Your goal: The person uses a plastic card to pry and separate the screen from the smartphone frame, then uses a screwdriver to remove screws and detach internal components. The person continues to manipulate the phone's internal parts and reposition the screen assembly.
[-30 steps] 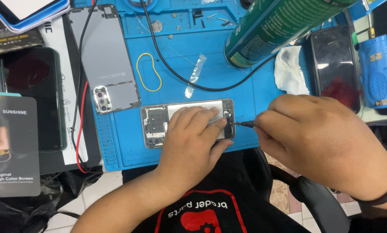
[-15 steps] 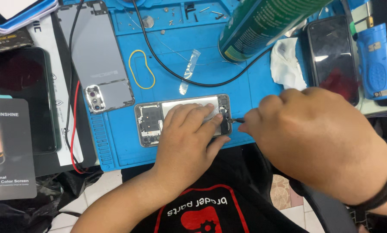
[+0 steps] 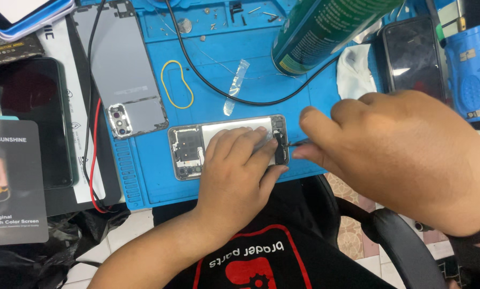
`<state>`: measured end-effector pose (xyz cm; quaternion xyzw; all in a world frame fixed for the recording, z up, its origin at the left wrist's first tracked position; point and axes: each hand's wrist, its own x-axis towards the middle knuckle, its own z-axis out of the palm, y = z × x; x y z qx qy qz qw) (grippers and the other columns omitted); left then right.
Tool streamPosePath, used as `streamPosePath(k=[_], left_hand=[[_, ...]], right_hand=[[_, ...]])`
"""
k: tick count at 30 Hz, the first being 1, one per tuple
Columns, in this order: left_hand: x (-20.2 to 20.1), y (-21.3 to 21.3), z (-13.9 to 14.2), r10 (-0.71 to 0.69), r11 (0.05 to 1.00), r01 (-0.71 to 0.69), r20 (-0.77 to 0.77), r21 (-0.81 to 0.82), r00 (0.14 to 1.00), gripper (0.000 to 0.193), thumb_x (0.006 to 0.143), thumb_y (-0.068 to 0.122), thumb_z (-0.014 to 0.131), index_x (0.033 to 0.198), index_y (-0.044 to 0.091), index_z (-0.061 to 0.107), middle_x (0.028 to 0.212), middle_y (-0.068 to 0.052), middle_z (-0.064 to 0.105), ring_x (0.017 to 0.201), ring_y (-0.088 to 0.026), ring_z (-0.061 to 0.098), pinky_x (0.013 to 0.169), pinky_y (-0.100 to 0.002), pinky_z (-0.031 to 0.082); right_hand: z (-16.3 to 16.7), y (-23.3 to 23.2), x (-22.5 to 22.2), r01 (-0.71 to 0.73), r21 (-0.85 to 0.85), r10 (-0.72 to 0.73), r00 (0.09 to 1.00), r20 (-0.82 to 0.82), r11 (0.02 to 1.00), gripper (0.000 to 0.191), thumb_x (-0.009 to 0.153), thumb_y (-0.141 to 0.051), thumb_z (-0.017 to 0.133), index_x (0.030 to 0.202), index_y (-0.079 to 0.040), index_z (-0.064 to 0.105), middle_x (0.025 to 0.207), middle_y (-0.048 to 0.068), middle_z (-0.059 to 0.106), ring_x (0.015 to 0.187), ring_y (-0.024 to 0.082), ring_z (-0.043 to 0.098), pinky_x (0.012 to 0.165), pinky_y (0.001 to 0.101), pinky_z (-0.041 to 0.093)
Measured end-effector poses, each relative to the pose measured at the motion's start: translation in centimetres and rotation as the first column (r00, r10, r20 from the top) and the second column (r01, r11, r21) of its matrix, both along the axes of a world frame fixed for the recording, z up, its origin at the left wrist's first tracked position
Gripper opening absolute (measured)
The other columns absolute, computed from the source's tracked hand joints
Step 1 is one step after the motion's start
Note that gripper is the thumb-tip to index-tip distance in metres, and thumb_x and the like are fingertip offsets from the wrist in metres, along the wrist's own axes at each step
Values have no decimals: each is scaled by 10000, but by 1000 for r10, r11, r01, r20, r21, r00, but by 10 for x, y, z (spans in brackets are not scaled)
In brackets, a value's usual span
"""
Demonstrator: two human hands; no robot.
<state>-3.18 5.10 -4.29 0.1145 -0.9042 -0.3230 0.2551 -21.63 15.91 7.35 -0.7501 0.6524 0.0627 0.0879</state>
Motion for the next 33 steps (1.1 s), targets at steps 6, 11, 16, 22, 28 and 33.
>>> streamPosePath(k=[6, 11, 16, 22, 28, 33], left_hand=[[1, -1, -2, -7, 1000, 7, -3, 5, 1000, 327, 794, 209, 851, 1026, 0, 753, 1187, -151, 640, 1160, -343, 590, 1009, -496, 450], [0, -1, 0, -3, 1000, 2, 10, 28, 1000, 320, 782, 219, 863, 1002, 13, 756, 1204, -152, 645, 1178, -341, 591, 1027, -491, 449], [1, -3, 6, -11, 999, 10, 44, 32, 999, 365, 736, 241, 866, 1006, 17, 763, 1207, -157, 653, 1172, -363, 584, 1008, -488, 444], [0, -10, 10, -3, 995, 5, -14, 101, 1000, 327, 848, 225, 831, 1082, 8, 753, 1110, -102, 701, 1107, -305, 634, 991, -440, 476], [0, -10, 10, 4, 995, 0, -39, 96, 999, 112, 908, 157, 803, 986, 82, 775, 977, -17, 730, 1037, -245, 656, 933, -390, 504], [1, -11, 10, 31, 998, -26, -106, 49, 994, 180, 852, 205, 850, 995, 109, 799, 1003, -11, 731, 1035, -262, 602, 890, -369, 490]], right_hand=[[1, 1, 8, 100, -19, -101, 994, -45, 995, 488, 683, -175, 739, 1158, -123, 638, 818, 101, 584, 769, 290, 643, 640, 401, 529], [0, 4, 8, 53, -77, -51, 998, 23, 996, 473, 691, -134, 691, 1162, -134, 638, 913, 90, 648, 783, 272, 656, 646, 370, 546], [-9, 13, 2, 286, 74, -290, 956, 50, 955, 166, 809, -242, 757, 956, -171, 726, 792, 25, 673, 718, 254, 685, 583, 384, 542], [-24, 40, -17, 515, -109, -400, 767, 501, 850, 183, 755, -122, 811, 924, -77, 757, 921, 54, 753, 793, 164, 730, 661, 266, 551], [-64, 60, -18, 740, 135, -546, 347, 762, 659, 201, 807, -108, 805, 963, 8, 755, 838, 75, 772, 745, 122, 733, 654, 235, 564], [-70, 60, -10, 789, 162, -587, 286, 757, 593, 157, 824, -118, 802, 925, -1, 770, 766, 65, 770, 686, 111, 728, 603, 230, 549]])
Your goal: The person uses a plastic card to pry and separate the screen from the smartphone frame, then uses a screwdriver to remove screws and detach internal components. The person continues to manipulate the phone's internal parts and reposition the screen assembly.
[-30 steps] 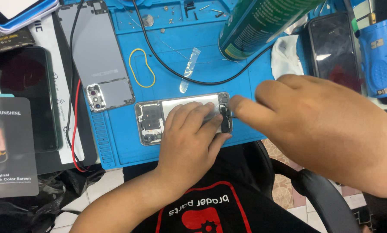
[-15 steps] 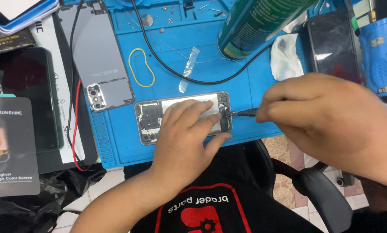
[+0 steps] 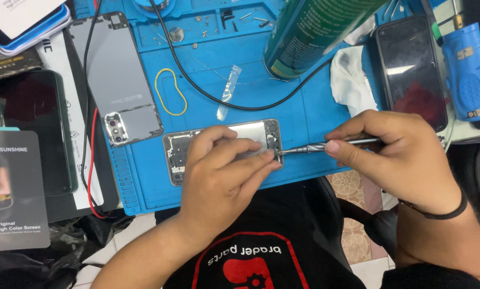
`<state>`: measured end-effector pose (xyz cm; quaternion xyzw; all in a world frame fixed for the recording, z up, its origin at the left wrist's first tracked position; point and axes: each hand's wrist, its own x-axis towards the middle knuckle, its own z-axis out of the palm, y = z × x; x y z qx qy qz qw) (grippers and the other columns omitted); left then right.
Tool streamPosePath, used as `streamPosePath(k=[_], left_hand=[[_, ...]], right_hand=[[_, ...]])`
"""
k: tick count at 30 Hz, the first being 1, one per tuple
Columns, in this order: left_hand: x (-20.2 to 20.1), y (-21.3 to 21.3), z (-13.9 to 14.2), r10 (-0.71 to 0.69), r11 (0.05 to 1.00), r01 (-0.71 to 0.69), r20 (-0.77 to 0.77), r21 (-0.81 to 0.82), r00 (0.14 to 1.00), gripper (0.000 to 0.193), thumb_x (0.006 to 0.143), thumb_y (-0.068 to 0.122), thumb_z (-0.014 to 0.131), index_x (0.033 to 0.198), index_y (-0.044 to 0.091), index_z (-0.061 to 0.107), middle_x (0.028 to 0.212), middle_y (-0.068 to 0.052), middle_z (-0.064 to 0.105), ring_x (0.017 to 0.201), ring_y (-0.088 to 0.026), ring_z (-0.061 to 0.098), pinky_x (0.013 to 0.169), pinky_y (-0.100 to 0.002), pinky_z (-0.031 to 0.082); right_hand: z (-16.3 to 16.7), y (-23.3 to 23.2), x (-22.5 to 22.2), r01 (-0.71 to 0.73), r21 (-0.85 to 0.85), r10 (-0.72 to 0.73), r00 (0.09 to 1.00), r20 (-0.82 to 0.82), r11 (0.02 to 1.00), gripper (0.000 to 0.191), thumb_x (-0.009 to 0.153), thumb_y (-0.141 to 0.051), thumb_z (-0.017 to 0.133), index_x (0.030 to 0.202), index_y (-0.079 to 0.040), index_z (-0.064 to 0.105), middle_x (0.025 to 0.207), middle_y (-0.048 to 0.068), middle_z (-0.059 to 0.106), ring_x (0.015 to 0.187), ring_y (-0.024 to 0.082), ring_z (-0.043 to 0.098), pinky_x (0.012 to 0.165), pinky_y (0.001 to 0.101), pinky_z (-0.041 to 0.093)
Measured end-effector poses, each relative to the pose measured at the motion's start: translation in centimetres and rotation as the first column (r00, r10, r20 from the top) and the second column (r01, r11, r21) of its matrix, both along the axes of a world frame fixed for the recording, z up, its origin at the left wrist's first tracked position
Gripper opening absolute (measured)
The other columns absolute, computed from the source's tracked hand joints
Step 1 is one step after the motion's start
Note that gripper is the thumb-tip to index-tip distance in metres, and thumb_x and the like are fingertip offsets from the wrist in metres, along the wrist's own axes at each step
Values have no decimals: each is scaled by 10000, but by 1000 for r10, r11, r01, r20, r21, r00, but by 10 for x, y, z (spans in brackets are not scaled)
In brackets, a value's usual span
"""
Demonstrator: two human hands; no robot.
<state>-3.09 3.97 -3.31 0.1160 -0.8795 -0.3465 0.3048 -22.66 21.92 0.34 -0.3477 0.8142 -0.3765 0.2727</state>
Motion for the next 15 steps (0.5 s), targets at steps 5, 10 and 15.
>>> streamPosePath(k=[5, 10, 15], left_hand=[[-5, 0, -3, 7, 1000, -7, 16, -26, 1000, 223, 847, 222, 858, 1038, 116, 814, 979, -6, 738, 1041, -272, 563, 912, -390, 471], [-3, 1, -4, 14, 999, -8, 102, -52, 995, 425, 818, 274, 860, 1138, 6, 774, 1053, -48, 718, 1090, -294, 565, 950, -414, 462], [-3, 0, -7, 5, 997, 5, 132, -78, 991, 409, 785, 286, 862, 1077, 15, 770, 1115, -64, 682, 1134, -309, 556, 970, -454, 441]], right_hand=[[10, -11, 7, -126, -32, 118, 975, -188, 992, 157, 802, -125, 820, 895, -7, 772, 765, 70, 756, 645, 109, 709, 545, 229, 499], [20, -20, 8, -164, -4, 149, 906, -396, 986, 164, 817, -141, 835, 896, -14, 766, 739, 82, 725, 549, 118, 665, 470, 243, 456], [28, -32, 11, -257, 39, 241, 833, -498, 966, 154, 816, -146, 834, 867, -34, 742, 685, 69, 676, 575, 137, 673, 473, 252, 473]])
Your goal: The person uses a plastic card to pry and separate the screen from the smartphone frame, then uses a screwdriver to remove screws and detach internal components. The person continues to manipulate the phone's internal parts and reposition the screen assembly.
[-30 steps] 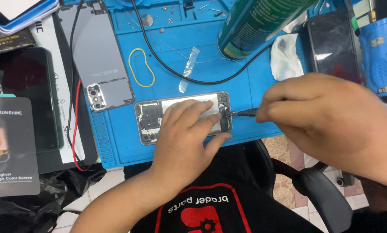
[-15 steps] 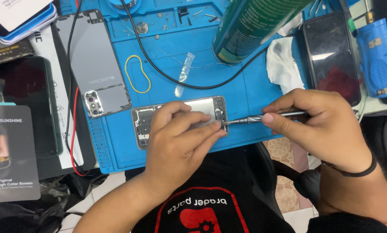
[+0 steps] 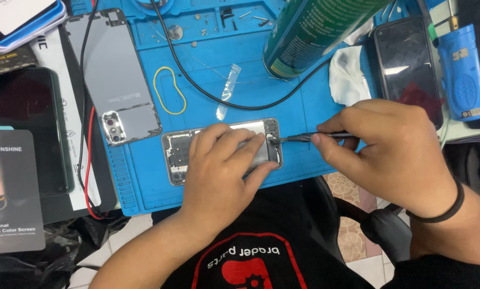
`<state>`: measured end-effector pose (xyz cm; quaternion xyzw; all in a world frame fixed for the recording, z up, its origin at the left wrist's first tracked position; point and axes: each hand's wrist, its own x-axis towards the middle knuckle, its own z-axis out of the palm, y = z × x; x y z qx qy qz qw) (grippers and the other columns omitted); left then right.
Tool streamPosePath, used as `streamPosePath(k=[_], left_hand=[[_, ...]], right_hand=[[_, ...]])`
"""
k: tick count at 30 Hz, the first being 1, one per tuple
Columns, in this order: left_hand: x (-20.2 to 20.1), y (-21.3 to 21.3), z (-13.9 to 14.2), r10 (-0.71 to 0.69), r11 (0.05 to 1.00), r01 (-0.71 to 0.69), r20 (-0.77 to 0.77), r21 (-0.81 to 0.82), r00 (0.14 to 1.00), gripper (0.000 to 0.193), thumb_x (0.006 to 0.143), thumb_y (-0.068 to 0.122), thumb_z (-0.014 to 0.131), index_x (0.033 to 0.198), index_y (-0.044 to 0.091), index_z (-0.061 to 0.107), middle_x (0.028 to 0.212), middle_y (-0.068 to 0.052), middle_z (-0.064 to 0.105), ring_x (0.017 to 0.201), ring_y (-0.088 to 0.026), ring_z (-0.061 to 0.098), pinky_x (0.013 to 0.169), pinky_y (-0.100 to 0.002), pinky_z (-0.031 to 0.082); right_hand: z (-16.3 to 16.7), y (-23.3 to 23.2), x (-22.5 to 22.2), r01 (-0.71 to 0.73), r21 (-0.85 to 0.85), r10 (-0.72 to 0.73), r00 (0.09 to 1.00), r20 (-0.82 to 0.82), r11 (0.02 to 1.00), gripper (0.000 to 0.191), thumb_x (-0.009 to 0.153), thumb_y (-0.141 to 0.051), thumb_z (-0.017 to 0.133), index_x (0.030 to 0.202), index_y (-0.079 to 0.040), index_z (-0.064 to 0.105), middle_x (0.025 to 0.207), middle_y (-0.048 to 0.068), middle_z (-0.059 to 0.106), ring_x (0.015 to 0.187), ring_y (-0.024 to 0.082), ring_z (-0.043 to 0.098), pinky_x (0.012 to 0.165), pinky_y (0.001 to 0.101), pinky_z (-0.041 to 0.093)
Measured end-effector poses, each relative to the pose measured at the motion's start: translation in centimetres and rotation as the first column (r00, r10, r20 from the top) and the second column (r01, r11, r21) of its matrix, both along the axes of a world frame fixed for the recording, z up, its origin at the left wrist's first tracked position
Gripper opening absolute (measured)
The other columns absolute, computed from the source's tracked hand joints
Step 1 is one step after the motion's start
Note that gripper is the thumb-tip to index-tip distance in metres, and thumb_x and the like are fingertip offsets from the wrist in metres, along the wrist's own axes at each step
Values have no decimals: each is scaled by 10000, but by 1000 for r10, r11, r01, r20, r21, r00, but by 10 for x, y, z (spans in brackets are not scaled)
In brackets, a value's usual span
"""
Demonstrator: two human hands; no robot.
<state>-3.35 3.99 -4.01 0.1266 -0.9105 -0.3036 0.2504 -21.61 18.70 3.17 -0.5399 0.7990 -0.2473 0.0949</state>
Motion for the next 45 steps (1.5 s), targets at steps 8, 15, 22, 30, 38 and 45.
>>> streamPosePath(k=[8, 15, 22, 30, 38, 45], left_hand=[[0, 1, -2, -12, 1000, 12, 24, -4, 1000, 389, 803, 276, 843, 1071, 7, 758, 1161, -106, 645, 1150, -316, 539, 976, -476, 433], [-1, 0, 0, -19, 1000, 19, 38, -3, 999, 421, 821, 273, 829, 1136, 6, 743, 1202, -108, 641, 1166, -310, 538, 996, -470, 430], [3, -4, 2, -83, 996, 84, 81, -8, 993, 528, 753, 286, 858, 1183, 13, 717, 1242, -124, 606, 1181, -333, 524, 1025, -490, 415], [4, -1, 1, -70, 997, 71, 77, -7, 994, 517, 745, 261, 865, 1177, 18, 718, 1253, -122, 603, 1202, -333, 519, 1031, -492, 414], [3, -1, -1, -63, 998, 64, 56, -9, 996, 519, 748, 258, 869, 1180, 14, 719, 1253, -124, 605, 1207, -335, 517, 1034, -493, 415], [4, 1, 1, -62, 998, 62, 45, -2, 997, 527, 748, 249, 871, 1189, 8, 712, 1252, -126, 602, 1206, -338, 523, 1034, -490, 423]], right_hand=[[11, -10, 5, -35, 85, 46, 989, -143, 996, 179, 789, -168, 838, 800, -46, 708, 655, 61, 637, 565, 185, 668, 455, 306, 477], [19, -18, 9, -90, 126, 114, 975, -191, 988, 175, 763, -171, 838, 779, -56, 708, 644, 69, 617, 543, 220, 645, 437, 346, 450], [31, -4, 11, -121, 156, 151, 969, -197, 980, 175, 705, -152, 845, 757, -53, 712, 616, 69, 601, 510, 244, 602, 438, 364, 430], [21, 2, 13, -146, 146, 167, 975, -145, 978, 178, 698, -146, 848, 776, -60, 713, 601, 61, 577, 494, 223, 607, 439, 353, 442], [19, 1, 17, -215, 184, 255, 938, -234, 959, 182, 703, -171, 831, 719, -71, 679, 567, 44, 551, 505, 245, 574, 447, 376, 441], [24, 1, 34, -251, 271, 348, 843, -411, 929, 211, 785, -248, 771, 723, -105, 628, 609, 35, 513, 546, 222, 582, 465, 366, 460]])
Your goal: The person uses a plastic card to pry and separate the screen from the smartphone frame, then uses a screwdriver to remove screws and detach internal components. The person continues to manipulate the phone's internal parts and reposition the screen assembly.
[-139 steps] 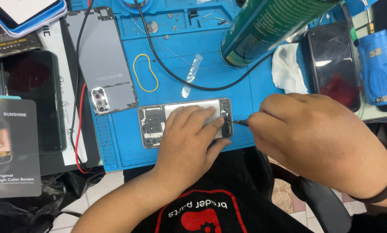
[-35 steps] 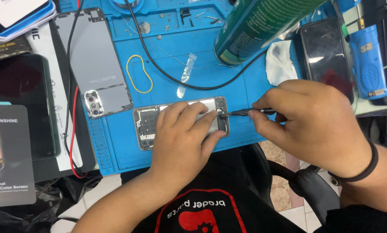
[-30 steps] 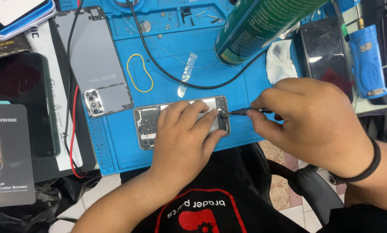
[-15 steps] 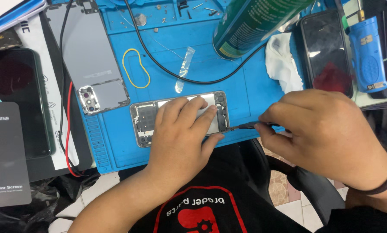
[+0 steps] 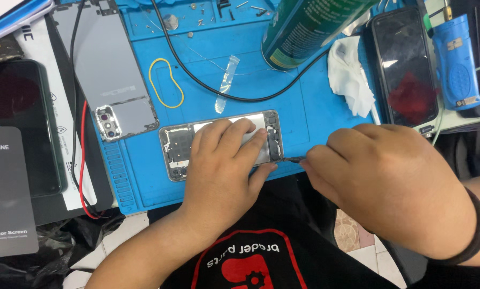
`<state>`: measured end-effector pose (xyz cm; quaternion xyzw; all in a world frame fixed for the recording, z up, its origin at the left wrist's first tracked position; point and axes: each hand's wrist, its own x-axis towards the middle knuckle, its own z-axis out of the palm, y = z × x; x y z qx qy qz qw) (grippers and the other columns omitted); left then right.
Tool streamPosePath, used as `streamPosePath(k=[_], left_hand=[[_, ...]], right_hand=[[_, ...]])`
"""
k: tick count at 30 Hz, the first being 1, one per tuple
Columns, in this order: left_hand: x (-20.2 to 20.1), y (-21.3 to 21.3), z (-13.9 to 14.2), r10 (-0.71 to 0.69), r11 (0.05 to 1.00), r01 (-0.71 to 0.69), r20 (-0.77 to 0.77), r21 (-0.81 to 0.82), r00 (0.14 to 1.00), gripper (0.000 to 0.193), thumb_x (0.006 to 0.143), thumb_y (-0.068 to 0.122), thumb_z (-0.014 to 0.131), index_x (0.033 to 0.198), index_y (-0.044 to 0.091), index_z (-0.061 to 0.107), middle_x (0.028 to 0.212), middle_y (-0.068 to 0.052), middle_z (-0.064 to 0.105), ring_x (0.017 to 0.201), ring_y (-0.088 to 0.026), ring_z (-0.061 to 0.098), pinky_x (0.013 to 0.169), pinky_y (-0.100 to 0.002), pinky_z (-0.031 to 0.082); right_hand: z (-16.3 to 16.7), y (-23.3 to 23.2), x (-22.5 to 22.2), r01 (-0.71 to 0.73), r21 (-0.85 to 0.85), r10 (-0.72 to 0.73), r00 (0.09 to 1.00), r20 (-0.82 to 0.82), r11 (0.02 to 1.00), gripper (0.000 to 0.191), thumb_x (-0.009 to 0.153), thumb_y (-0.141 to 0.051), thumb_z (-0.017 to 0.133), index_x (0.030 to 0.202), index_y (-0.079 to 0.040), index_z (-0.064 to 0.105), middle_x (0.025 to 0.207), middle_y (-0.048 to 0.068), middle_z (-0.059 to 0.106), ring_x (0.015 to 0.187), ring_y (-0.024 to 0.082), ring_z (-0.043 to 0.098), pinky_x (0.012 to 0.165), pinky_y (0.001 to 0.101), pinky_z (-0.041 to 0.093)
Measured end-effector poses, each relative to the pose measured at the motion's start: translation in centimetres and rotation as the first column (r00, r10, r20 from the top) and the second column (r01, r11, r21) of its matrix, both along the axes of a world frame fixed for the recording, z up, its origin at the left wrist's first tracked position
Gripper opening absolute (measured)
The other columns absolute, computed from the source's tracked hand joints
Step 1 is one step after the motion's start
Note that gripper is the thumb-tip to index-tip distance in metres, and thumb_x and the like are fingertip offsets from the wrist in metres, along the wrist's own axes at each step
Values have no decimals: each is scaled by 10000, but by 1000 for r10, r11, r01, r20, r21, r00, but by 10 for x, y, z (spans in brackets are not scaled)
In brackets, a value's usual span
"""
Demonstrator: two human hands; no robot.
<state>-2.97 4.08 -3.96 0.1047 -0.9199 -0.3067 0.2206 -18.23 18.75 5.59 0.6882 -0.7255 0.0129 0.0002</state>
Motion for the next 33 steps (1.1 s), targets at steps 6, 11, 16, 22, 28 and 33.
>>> streamPosePath(k=[6, 11, 16, 22, 28, 33], left_hand=[[2, 2, -2, 29, 997, -28, 15, -68, 999, 522, 768, 236, 866, 1211, 12, 702, 1259, -130, 594, 1210, -362, 515, 1035, -504, 417], [1, 6, -11, 40, 989, -28, 85, -142, 996, 596, 620, 220, 853, 1181, 61, 732, 1228, -103, 613, 1197, -370, 512, 1027, -520, 382], [-8, 10, -13, 110, 981, -97, 69, -165, 992, 425, 668, 198, 850, 1068, 98, 746, 1259, -50, 640, 1249, -333, 531, 1088, -508, 379], [-3, 14, -19, 141, 973, -124, 75, -194, 987, 369, 652, 214, 856, 969, 59, 749, 1227, -63, 654, 1249, -330, 536, 1066, -497, 389], [-6, 13, -23, 133, 971, -133, -9, -197, 991, 353, 732, 195, 841, 1023, 14, 759, 1244, -108, 619, 1251, -353, 516, 1085, -500, 384], [-5, 14, -23, 180, 956, -164, 42, -242, 983, 261, 699, 177, 855, 925, 74, 778, 1239, -79, 637, 1243, -340, 516, 1089, -490, 391]], right_hand=[[0, -8, 10, -77, 216, 147, 934, -327, 973, 278, 888, -355, 661, 722, -135, 621, 648, 14, 536, 614, 232, 617, 505, 358, 494], [9, -15, 2, -198, -14, 195, 974, -110, 980, 150, 782, -218, 665, 850, -84, 663, 767, 51, 615, 710, 234, 637, 654, 352, 529], [6, -12, 10, -7, -175, 65, 942, 328, 985, 129, 836, -173, 666, 911, -69, 665, 839, 92, 675, 783, 283, 675, 657, 399, 521], [-3, -10, 10, -20, -114, 37, 988, 148, 993, 177, 824, -181, 678, 941, -48, 680, 777, 110, 666, 699, 273, 666, 609, 395, 536], [8, -12, 7, -116, -270, 156, 979, 132, 956, 164, 799, -165, 661, 922, -59, 650, 826, 123, 667, 773, 296, 681, 652, 398, 543], [9, -9, 7, -87, -175, 119, 976, 183, 981, 152, 869, -167, 655, 962, -48, 631, 790, 99, 632, 751, 280, 663, 671, 405, 532]])
